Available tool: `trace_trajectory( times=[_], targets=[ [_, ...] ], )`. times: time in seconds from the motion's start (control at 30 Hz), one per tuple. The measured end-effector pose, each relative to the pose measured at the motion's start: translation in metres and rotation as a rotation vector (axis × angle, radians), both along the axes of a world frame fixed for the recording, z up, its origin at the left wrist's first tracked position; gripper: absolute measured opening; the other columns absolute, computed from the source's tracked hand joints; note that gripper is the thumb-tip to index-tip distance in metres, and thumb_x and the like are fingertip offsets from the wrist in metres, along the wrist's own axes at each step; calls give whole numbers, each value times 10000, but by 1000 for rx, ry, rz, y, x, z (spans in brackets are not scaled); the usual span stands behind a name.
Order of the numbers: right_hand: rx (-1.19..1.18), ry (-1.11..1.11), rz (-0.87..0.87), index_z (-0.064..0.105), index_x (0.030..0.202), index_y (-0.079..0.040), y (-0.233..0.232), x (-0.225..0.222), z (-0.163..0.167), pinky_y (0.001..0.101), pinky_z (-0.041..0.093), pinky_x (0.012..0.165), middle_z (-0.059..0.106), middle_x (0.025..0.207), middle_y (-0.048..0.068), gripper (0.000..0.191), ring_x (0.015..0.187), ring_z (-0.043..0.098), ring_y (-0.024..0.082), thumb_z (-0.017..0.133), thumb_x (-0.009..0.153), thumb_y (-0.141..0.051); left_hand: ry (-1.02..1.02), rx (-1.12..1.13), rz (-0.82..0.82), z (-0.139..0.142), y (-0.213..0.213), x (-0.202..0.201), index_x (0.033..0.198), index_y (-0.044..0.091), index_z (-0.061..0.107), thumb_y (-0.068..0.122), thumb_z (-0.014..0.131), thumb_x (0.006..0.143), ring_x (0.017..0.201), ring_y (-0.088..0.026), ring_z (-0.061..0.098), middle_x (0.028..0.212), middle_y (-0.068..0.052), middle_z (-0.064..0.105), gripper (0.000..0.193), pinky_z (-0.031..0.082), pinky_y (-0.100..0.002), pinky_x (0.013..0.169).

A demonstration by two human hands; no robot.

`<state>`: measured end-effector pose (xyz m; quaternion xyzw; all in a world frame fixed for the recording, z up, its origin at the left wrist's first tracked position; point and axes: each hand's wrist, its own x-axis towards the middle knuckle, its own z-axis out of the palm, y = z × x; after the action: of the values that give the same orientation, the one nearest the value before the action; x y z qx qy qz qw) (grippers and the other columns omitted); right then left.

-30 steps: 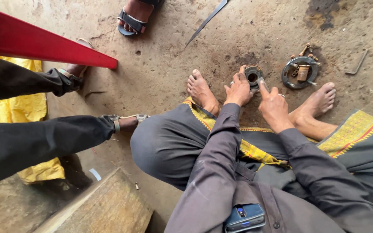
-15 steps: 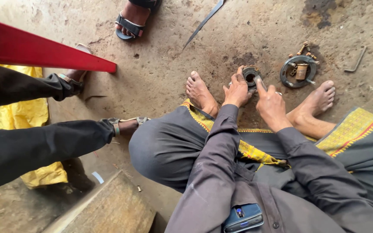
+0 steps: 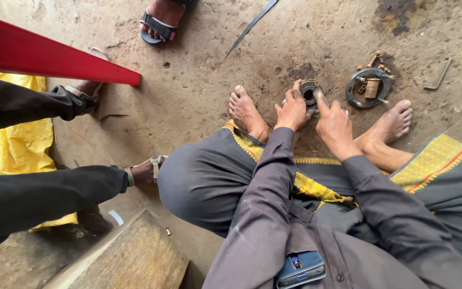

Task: The person sits on the ground fitting a circular metal housing, repeatedly rotating and pressing a small tool against the inner rim of the part while other metal components lie nearby on the dirt floor.

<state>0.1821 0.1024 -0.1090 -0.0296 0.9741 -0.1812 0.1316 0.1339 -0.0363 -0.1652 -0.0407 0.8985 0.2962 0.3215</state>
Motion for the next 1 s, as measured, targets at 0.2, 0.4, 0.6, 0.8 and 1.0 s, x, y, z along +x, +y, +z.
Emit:
trace_trajectory(
  times=[0.2, 0.4, 0.6, 0.8, 1.0],
  targets=[
    [-12, 20, 3, 524, 1553, -143, 1, -1, 5, 556, 556, 676, 579, 949, 260, 699, 768, 660, 473, 558, 868, -7, -9, 12, 5, -1, 0, -2, 1609, 215, 1, 258, 828, 796, 1355, -422, 517, 1582, -224, 314, 1160, 244, -747, 1135],
    [-18, -14, -22, 547, 1531, -159, 0, 2, 4, 561, 557, 673, 577, 942, 261, 663, 753, 663, 467, 558, 886, -9, -28, 26, 14, 0, 0, -2, 1603, 224, 8, 249, 833, 796, 1356, -421, 514, 1588, -212, 320, 1154, 225, -756, 1145],
    [-7, -1, 12, 551, 1518, -148, 1, -1, 4, 549, 555, 641, 575, 947, 265, 667, 744, 658, 463, 565, 867, -4, -11, 0, -2, 4, -1, -1, 1593, 209, 14, 221, 839, 766, 1373, -424, 499, 1572, -209, 335, 1169, 245, -760, 1123],
    [-26, 51, 32, 548, 1541, -139, 1, -1, 5, 539, 559, 662, 573, 939, 248, 668, 750, 659, 451, 565, 888, 3, -32, 5, 7, 4, -1, -2, 1598, 211, 37, 209, 840, 767, 1378, -421, 496, 1580, -202, 336, 1156, 243, -754, 1138],
    [4, 35, 29, 551, 1535, -137, 0, 0, 3, 534, 565, 653, 579, 952, 252, 651, 754, 668, 453, 568, 896, -12, -29, 13, 9, 2, -1, -2, 1600, 218, 35, 204, 835, 778, 1382, -423, 497, 1579, -201, 341, 1147, 232, -767, 1139]
  ],
)
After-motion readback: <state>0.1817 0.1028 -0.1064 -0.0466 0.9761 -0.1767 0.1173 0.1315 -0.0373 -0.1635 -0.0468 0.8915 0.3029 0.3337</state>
